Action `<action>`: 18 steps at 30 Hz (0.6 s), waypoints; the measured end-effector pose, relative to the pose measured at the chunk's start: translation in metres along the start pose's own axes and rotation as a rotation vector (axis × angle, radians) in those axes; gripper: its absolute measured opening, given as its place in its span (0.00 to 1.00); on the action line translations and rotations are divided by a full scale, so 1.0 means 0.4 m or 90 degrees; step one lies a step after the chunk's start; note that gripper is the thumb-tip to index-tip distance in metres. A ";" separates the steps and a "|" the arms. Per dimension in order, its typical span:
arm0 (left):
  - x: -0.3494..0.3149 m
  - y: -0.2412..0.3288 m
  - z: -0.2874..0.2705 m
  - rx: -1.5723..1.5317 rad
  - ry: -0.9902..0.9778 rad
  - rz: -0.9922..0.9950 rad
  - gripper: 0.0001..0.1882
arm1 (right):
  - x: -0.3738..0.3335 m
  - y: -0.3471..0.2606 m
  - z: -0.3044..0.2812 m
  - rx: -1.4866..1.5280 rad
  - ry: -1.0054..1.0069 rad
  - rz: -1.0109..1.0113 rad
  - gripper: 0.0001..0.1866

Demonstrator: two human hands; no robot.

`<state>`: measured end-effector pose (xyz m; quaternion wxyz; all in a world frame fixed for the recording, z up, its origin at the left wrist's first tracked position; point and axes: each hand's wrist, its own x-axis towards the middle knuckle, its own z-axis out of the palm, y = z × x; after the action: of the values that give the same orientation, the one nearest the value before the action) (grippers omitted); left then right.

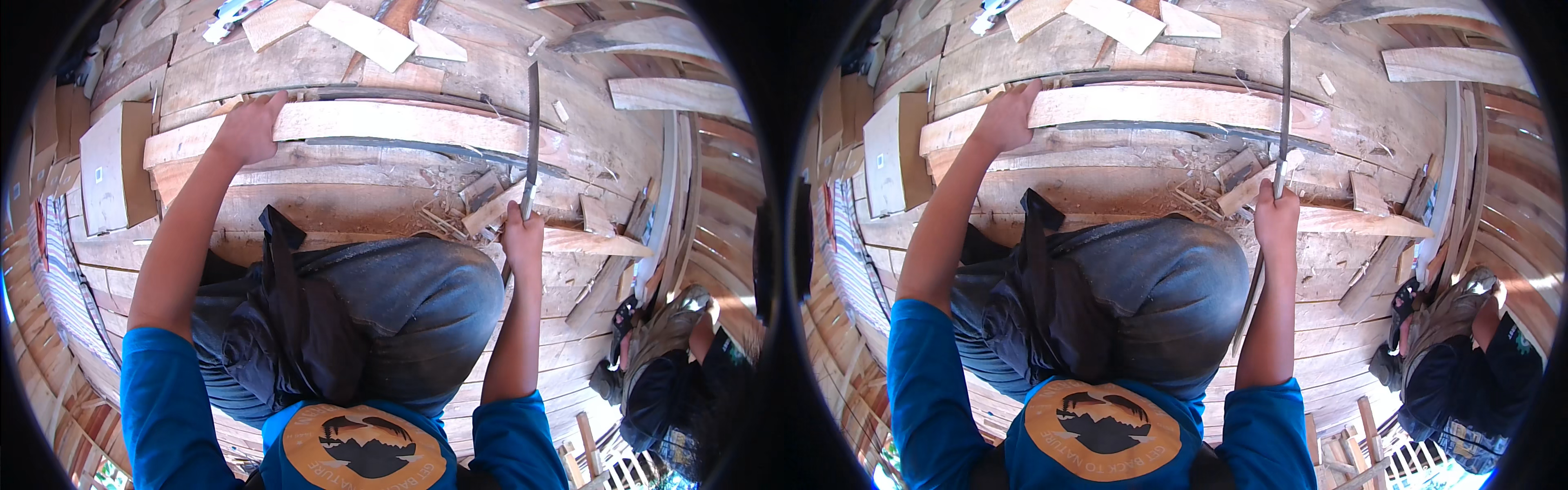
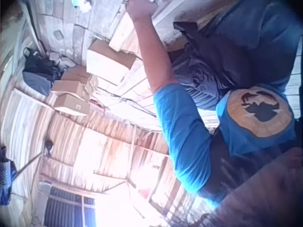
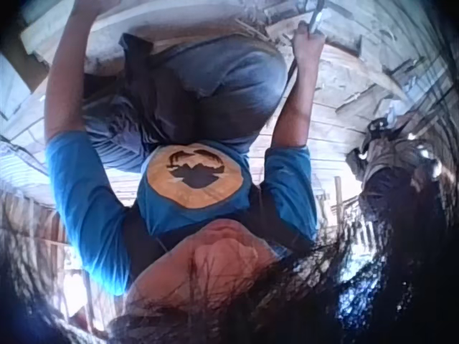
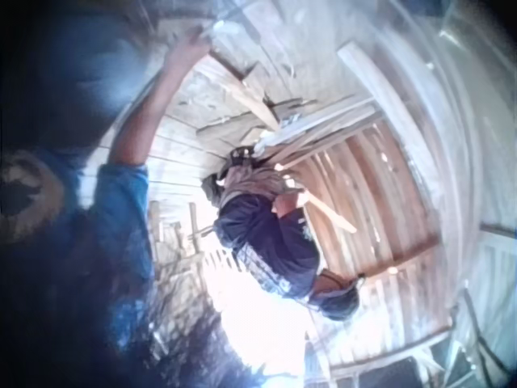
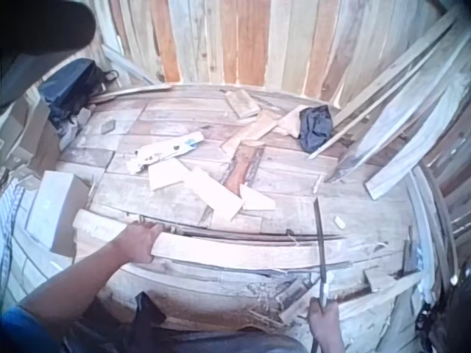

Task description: The person shapes a piece of wood using a drawknife and handles various wood fragments while sitting on a workshop floor.

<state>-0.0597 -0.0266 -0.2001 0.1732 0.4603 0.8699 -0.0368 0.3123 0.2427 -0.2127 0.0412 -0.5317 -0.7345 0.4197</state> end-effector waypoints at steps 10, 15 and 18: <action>-0.011 0.078 -0.083 -0.018 -0.088 -0.035 0.48 | 0.031 -0.058 0.009 -0.012 -0.002 0.018 0.20; 0.076 0.202 -0.079 0.022 0.026 0.130 0.55 | 0.057 -0.053 0.001 -0.045 -0.009 -0.007 0.24; 0.136 0.308 -0.065 -0.019 0.067 0.207 0.52 | 0.062 -0.049 0.008 -0.039 0.005 0.003 0.24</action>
<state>0.0057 0.0926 -0.1822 0.1379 0.5935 0.7924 0.0287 0.2853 0.2594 -0.2114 0.0272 -0.5362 -0.7455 0.3950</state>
